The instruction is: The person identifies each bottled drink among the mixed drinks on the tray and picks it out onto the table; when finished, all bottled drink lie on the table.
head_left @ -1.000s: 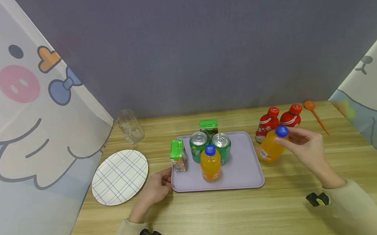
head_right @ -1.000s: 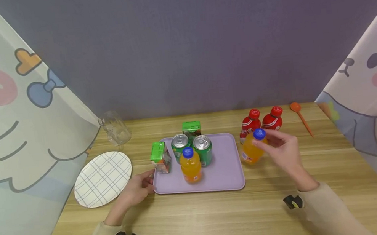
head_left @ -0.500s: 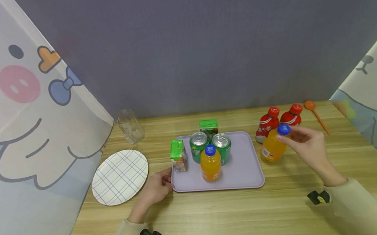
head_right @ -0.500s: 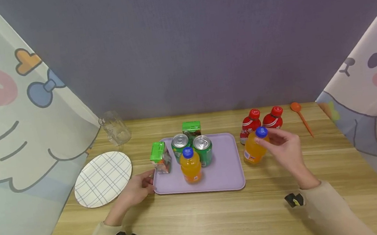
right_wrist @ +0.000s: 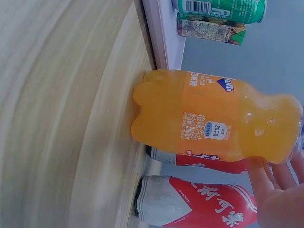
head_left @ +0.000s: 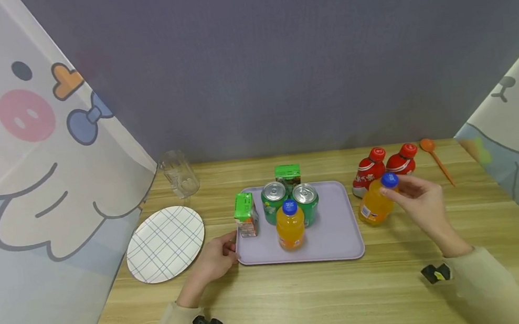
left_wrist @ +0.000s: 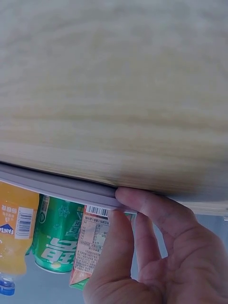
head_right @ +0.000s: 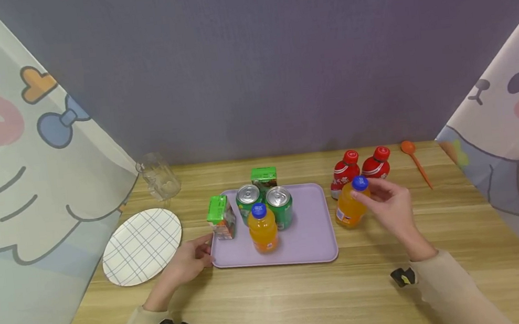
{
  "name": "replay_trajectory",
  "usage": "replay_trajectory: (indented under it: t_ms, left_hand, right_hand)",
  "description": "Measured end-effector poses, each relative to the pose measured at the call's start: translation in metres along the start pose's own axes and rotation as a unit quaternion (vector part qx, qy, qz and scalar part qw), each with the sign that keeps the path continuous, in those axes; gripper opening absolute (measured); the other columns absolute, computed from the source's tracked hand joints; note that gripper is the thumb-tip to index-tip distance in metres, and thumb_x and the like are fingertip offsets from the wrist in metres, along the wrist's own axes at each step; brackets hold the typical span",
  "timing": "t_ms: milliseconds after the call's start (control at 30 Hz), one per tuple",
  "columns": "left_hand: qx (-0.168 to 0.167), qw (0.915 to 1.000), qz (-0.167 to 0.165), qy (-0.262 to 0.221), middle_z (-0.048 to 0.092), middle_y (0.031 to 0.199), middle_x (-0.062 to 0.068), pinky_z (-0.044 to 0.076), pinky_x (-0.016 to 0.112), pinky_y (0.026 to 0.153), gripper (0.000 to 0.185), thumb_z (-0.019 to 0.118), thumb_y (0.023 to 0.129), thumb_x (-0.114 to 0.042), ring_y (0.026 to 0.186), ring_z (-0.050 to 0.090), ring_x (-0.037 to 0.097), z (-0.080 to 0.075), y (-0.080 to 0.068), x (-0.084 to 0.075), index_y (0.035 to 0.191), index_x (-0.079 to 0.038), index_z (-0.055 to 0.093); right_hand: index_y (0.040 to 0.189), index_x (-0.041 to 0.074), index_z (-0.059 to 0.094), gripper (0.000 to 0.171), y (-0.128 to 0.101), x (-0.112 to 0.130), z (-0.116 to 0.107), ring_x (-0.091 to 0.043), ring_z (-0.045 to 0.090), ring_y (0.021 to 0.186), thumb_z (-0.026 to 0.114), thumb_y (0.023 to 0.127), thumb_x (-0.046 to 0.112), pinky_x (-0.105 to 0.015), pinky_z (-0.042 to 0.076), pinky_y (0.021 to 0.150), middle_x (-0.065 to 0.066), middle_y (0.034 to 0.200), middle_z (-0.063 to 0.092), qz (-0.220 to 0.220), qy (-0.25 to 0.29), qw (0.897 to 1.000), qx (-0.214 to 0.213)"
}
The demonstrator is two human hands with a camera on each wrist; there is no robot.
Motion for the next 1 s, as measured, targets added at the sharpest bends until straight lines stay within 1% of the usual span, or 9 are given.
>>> replay_trajectory:
  t_ms: [200,433,633,767,867,933,1000]
  left_hand:
    - [0.001,1.0000,0.000,0.000,0.059,0.084,0.004,0.048,0.023,0.056,0.060,0.067,0.075,0.003,0.073,0.057,0.012,0.001,0.001,0.000,0.132,0.000,0.051]
    - [-0.001,1.0000,0.002,0.005,0.059,0.084,0.003,0.047,0.022,0.055,0.060,0.067,0.075,0.003,0.072,0.056,0.012,0.000,0.000,0.000,0.132,0.001,0.051]
    - [-0.001,1.0000,0.004,0.003,0.059,0.084,0.003,0.047,0.022,0.056,0.060,0.067,0.075,0.003,0.073,0.056,0.012,-0.001,0.000,-0.001,0.132,0.001,0.051]
    - [0.001,1.0000,0.005,0.000,0.059,0.084,0.004,0.047,0.022,0.056,0.059,0.067,0.075,0.003,0.073,0.056,0.012,0.000,0.001,-0.001,0.132,0.001,0.051]
    - [0.002,1.0000,0.005,0.000,0.059,0.084,0.004,0.047,0.022,0.056,0.059,0.067,0.075,0.003,0.073,0.056,0.012,0.000,0.001,-0.002,0.132,0.001,0.051]
    - [0.002,1.0000,0.005,0.001,0.059,0.084,0.004,0.047,0.022,0.056,0.059,0.067,0.075,0.003,0.073,0.056,0.012,0.000,0.001,-0.002,0.132,0.001,0.051]
    - [0.003,1.0000,0.006,0.000,0.059,0.084,0.004,0.047,0.022,0.056,0.059,0.067,0.075,0.003,0.073,0.056,0.012,0.000,0.001,-0.001,0.132,0.001,0.050]
  right_hand:
    - [0.111,-0.006,0.064,0.039,-0.001,0.006,0.002,0.005,0.064,0.084,0.076,0.074,0.003,-0.010,0.050,0.071,0.022,0.093,0.066,-0.006,0.015,1.000,0.011]
    - [0.118,-0.004,0.061,0.047,-0.001,0.014,0.001,0.005,0.063,0.090,0.076,0.074,0.004,-0.011,0.049,0.075,0.021,0.099,0.064,-0.012,0.008,1.000,0.020]
    - [0.122,-0.002,0.059,0.049,0.000,0.024,-0.005,0.004,0.062,0.096,0.075,0.075,0.003,-0.013,0.047,0.080,0.015,0.109,0.064,-0.015,0.012,1.000,0.021]
    - [0.121,-0.006,0.059,0.050,0.001,0.035,-0.009,-0.001,0.063,0.098,0.074,0.074,-0.004,-0.015,0.047,0.082,0.008,0.111,0.066,-0.027,0.053,0.998,0.015]
    - [0.119,-0.008,0.058,0.050,0.002,0.044,-0.012,-0.005,0.064,0.099,0.073,0.072,-0.009,-0.015,0.047,0.081,0.004,0.110,0.067,-0.035,0.092,0.995,0.007]
    - [0.120,-0.007,0.059,0.050,0.003,0.050,-0.014,-0.005,0.064,0.099,0.073,0.072,-0.009,-0.014,0.047,0.081,0.005,0.110,0.067,-0.041,0.087,0.995,0.002]
    - [0.119,-0.008,0.059,0.049,0.003,0.055,-0.014,-0.006,0.065,0.099,0.073,0.072,-0.010,-0.014,0.048,0.080,0.005,0.110,0.068,-0.042,0.101,0.994,0.002]
Point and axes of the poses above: each hand's wrist, its own y-axis towards the middle knuckle, its own z-axis out of the palm, x = y × z, the point moved 10 cm from there along y, towards the middle knuckle
